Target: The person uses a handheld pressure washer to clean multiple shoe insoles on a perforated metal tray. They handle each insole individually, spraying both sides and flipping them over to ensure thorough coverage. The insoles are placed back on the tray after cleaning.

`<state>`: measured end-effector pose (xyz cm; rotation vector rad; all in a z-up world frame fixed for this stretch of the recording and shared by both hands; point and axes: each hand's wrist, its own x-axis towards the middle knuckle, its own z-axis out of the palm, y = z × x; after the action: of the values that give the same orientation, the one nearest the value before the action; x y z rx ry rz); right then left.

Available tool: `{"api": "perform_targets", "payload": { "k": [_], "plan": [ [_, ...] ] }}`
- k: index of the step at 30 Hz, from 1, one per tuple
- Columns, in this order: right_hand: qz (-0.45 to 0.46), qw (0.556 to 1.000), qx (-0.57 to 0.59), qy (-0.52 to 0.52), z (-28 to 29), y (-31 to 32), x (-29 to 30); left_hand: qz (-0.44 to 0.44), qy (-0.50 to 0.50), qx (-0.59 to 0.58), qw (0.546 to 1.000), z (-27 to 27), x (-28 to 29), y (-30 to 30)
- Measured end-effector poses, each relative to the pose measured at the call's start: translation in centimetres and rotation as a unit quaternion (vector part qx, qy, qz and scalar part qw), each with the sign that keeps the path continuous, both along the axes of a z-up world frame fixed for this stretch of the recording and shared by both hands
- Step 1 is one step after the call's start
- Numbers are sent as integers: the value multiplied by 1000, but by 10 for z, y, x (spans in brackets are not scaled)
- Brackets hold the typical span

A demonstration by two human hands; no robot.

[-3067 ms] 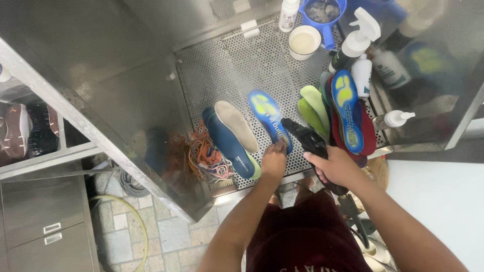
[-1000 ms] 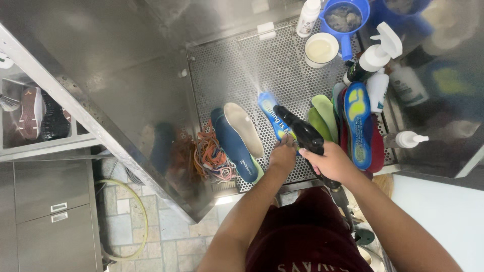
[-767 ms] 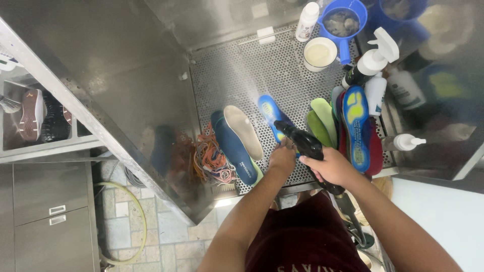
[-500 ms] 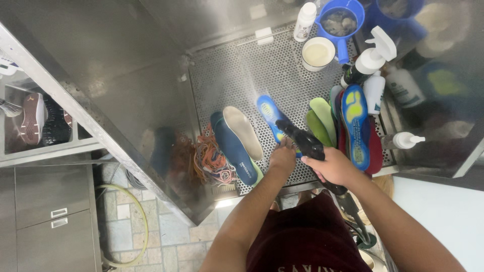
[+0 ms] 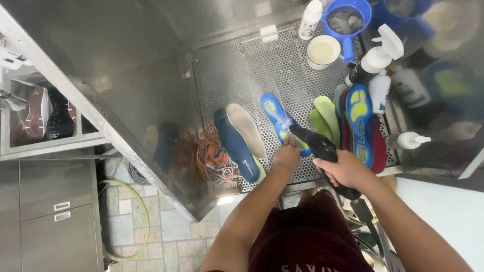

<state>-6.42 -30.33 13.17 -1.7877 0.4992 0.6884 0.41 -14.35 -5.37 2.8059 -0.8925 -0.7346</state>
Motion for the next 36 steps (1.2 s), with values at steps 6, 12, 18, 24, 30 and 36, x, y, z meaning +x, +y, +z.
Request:
{"api": "perform_targets", "payload": {
  "k": [6, 12, 18, 24, 30, 36],
  "plan": [
    [-18, 996, 14, -84, -4, 4, 10, -9, 12, 45, 999, 8, 0, -5],
    [0, 997, 50, -60, -21, -32, -30, -49, -18, 50, 997, 16, 0, 0],
    [-41, 996, 0, -84, -58, -62, -103, 67, 4, -104, 992, 4, 28, 18],
    [-120, 988, 37, -87, -54, -61, -148, -80, -205, -66, 973, 19, 86, 4],
    [-190, 971, 80, -124, -34, -61, -173, -143, -171, -76, 972, 42, 119, 11],
    [-171, 961, 129, -174, -14, -57, -179, 93, -66, -399, 910, 97, 142, 33]
  ]
}}
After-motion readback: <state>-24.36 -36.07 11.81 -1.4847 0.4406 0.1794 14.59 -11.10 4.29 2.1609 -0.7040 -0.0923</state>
